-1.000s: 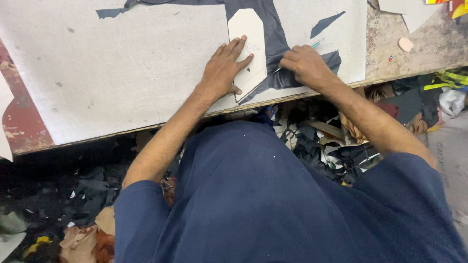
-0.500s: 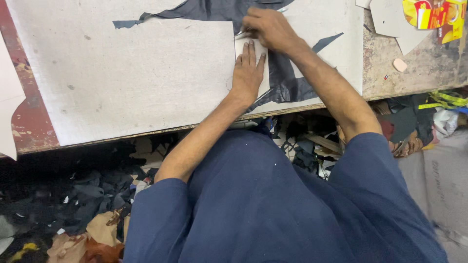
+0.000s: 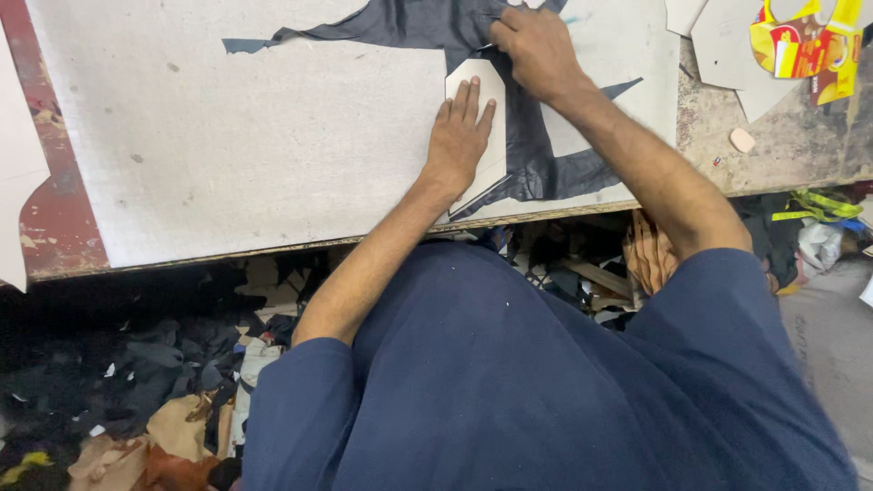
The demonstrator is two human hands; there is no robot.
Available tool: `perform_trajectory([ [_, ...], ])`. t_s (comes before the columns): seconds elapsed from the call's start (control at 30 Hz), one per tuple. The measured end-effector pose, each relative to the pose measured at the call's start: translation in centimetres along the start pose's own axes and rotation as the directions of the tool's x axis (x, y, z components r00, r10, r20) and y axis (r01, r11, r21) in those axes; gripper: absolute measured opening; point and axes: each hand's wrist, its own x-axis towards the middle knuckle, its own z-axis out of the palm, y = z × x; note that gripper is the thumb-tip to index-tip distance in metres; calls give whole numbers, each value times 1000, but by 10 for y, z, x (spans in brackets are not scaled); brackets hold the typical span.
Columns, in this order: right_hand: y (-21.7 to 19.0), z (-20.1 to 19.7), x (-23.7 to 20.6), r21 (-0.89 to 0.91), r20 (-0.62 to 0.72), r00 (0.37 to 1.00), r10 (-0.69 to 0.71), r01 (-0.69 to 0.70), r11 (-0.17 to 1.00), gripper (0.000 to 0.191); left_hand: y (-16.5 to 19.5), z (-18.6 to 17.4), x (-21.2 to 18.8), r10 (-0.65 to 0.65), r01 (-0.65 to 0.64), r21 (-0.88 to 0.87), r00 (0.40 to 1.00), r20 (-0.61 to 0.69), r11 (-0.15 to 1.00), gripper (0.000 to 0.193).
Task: The person lays a large piece of black fabric on a table, smooths it, and places a printed paper pattern on top. They use a utility knife to cut the fabric along the pattern edges, then remove the cut piece and the pattern. The person repeats the process with a second piece of fabric.
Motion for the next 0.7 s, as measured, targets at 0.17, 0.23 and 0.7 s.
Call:
perform_trajectory([
  [0.17,-41,12,-2,317,-30,949,315,-290,903,13,-5,-2,-1,45,-45,-1,992,116,999,111],
  [0.23,-44,18,-2,298,-67,949,307,-275,914,13,-6,1,-1,47,-45,19,995,-86,999,100],
  [0.7,-35,5,-38,46,37,948,317,-319,947,9,-8,14,4,74,-73,38,997,-28,997,105],
])
